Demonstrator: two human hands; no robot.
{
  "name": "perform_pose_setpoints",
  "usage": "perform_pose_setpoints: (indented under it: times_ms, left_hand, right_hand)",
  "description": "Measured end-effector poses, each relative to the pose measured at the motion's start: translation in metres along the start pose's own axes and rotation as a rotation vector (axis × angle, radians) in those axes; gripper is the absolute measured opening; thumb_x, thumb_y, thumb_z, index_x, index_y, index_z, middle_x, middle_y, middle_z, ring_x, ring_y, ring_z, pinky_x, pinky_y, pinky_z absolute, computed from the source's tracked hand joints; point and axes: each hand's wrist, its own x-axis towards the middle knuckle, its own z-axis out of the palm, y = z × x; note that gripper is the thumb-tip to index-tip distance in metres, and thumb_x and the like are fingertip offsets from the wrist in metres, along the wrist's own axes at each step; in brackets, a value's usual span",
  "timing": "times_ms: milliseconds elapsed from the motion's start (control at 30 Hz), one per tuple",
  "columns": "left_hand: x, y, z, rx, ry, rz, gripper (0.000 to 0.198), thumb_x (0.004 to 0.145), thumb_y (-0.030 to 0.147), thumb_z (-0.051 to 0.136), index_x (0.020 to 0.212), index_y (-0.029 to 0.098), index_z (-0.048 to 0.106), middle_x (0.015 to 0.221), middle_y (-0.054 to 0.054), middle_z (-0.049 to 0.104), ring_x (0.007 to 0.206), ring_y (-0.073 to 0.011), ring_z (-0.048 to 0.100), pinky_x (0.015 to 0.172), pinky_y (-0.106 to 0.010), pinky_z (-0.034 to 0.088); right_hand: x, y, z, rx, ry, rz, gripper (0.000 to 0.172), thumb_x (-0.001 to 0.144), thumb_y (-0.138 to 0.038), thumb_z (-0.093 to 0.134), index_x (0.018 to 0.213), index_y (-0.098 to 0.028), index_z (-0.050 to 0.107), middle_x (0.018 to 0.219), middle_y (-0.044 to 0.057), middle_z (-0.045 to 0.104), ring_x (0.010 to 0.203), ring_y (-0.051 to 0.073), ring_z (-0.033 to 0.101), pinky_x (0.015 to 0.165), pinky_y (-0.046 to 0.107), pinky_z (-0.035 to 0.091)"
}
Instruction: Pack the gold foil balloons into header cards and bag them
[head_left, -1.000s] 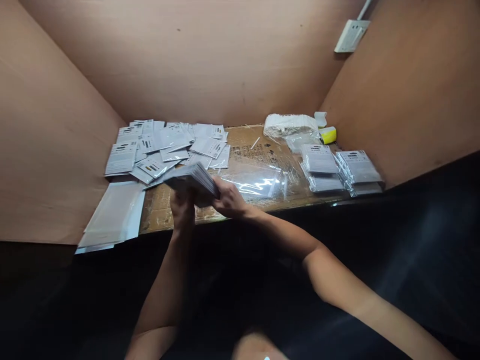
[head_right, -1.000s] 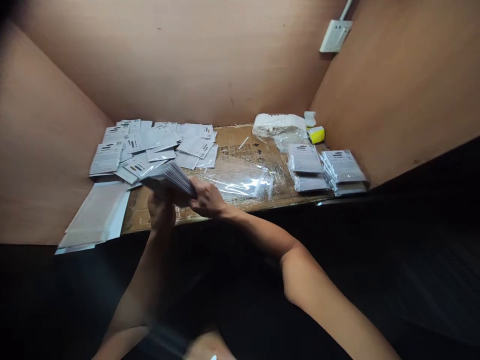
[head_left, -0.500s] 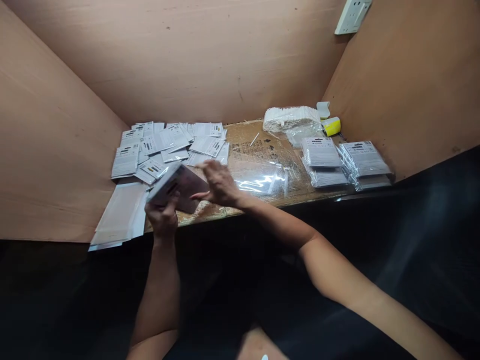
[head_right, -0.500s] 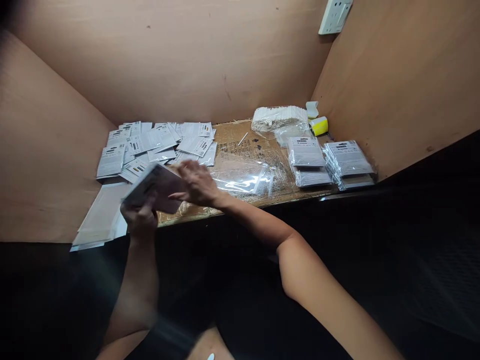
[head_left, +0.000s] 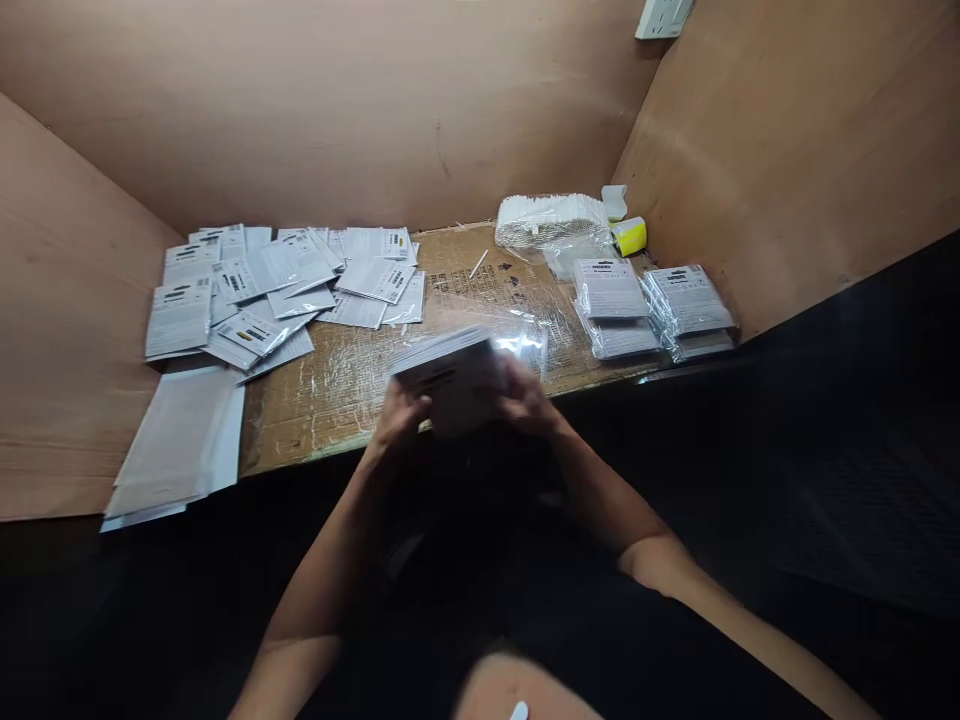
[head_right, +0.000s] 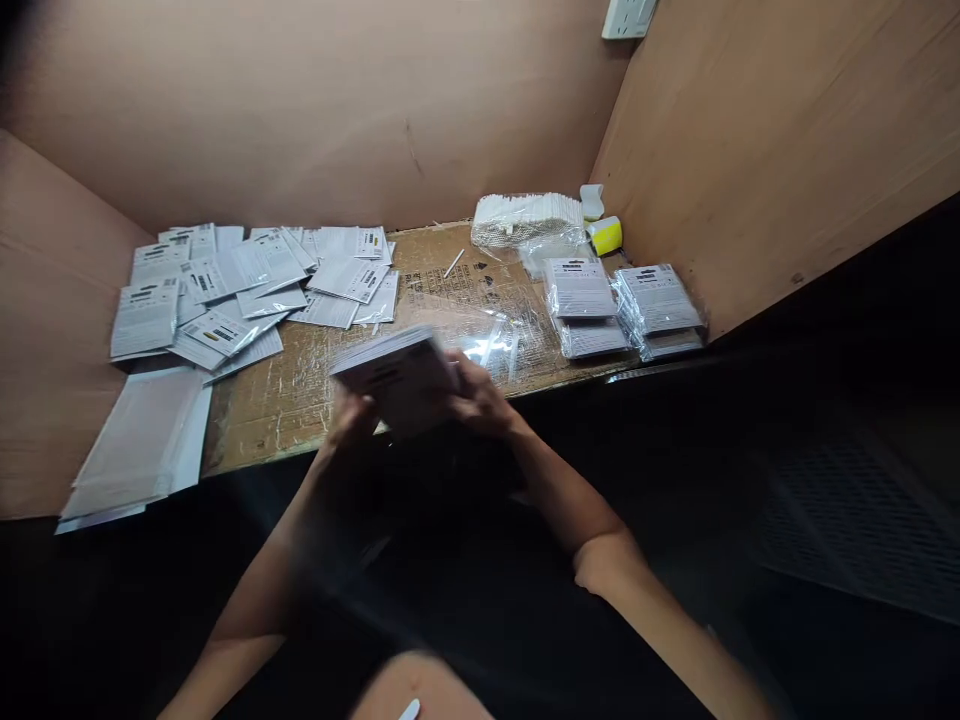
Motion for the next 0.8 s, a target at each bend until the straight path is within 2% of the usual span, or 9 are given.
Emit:
perform_pose_setpoints:
  times_ms: [133,233,367,433,533,600,700,733,800]
  left_hand:
    - [0.033,-0.014,0.052,0.410,-0.382,0.170,0.093,0.067,0.074,0.090,0.140,0.019,0.069,0.153,-0.020,0.063,0.157,-0.0467,0.043,0.131,-0.059,0.032]
    - [0.023,-0.027,0.043,0.711,-0.449,0.213,0.096,0.069,0.068,0.091,0.147,0.020,0.065,0.159,-0.021,0.058,0.160,-0.0486,0.036,0.135,-0.061,0.015]
    - [-0.019,-0.027,-0.015,0.887,-0.420,0.236,0.081,0.083,0.066,0.081,0.149,0.022,0.064,0.155,-0.018,0.060,0.157,-0.0451,0.042,0.135,-0.060,0.018]
    - [-0.035,-0.022,-0.039,0.907,-0.393,0.213,0.068,0.089,0.064,0.076,0.142,0.023,0.069,0.148,-0.018,0.064,0.153,-0.0441,0.047,0.135,-0.060,0.021]
    - [-0.055,-0.017,-0.052,0.842,-0.360,0.176,0.050,0.093,0.058,0.073,0.130,0.024,0.076,0.138,-0.015,0.069,0.148,-0.0415,0.053,0.135,-0.060,0.023]
    - [-0.073,-0.020,-0.047,0.724,-0.192,0.147,0.041,0.090,0.054,0.078,0.119,0.025,0.077,0.132,-0.013,0.070,0.145,-0.0394,0.056,0.132,-0.058,0.031]
    - [-0.108,-0.028,-0.029,0.409,0.381,0.025,0.039,0.081,0.048,0.088,0.107,0.024,0.072,0.124,-0.012,0.070,0.132,-0.0327,0.064,0.116,-0.049,0.051]
    - [-0.117,-0.030,-0.022,0.248,0.508,-0.080,0.042,0.078,0.046,0.091,0.106,0.023,0.069,0.120,-0.011,0.070,0.125,-0.0300,0.068,0.107,-0.045,0.056]
    - [-0.128,-0.033,-0.009,-0.102,0.504,-0.361,0.047,0.071,0.037,0.095,0.104,0.021,0.066,0.115,-0.011,0.073,0.115,-0.0270,0.073,0.089,-0.036,0.060]
  right_hand:
    - [-0.068,0.006,-0.068,0.032,0.570,0.125,0.056,0.084,-0.055,0.078,0.130,-0.028,0.060,0.119,0.011,0.073,0.115,0.033,0.069,0.103,0.049,0.057]
    - [-0.119,0.014,-0.091,0.070,0.733,0.247,0.055,0.084,-0.058,0.076,0.129,-0.029,0.062,0.125,0.012,0.074,0.122,0.035,0.070,0.109,0.054,0.055]
    - [-0.156,0.027,-0.072,0.303,0.625,0.498,0.054,0.080,-0.065,0.081,0.119,-0.029,0.065,0.119,0.012,0.077,0.116,0.037,0.075,0.103,0.057,0.060]
    - [-0.153,0.032,-0.047,0.413,0.473,0.596,0.055,0.080,-0.066,0.082,0.117,-0.028,0.065,0.118,0.013,0.078,0.113,0.038,0.076,0.099,0.057,0.062]
    - [-0.128,0.039,-0.002,0.490,0.252,0.630,0.061,0.082,-0.066,0.084,0.122,-0.026,0.064,0.123,0.014,0.078,0.115,0.038,0.075,0.100,0.056,0.062]
    - [-0.111,0.042,0.021,0.502,0.185,0.595,0.066,0.083,-0.068,0.082,0.129,-0.025,0.063,0.128,0.014,0.077,0.121,0.038,0.073,0.102,0.056,0.062]
    - [-0.096,0.041,0.036,0.499,0.172,0.552,0.072,0.085,-0.070,0.080,0.137,-0.025,0.061,0.134,0.014,0.075,0.126,0.039,0.071,0.104,0.056,0.061]
    - [-0.095,0.041,0.036,0.493,0.170,0.551,0.072,0.085,-0.070,0.080,0.138,-0.025,0.061,0.135,0.014,0.075,0.126,0.039,0.071,0.104,0.055,0.061]
    - [-0.096,0.039,0.032,0.475,0.165,0.562,0.070,0.085,-0.069,0.081,0.136,-0.025,0.062,0.134,0.014,0.076,0.126,0.039,0.071,0.103,0.055,0.062]
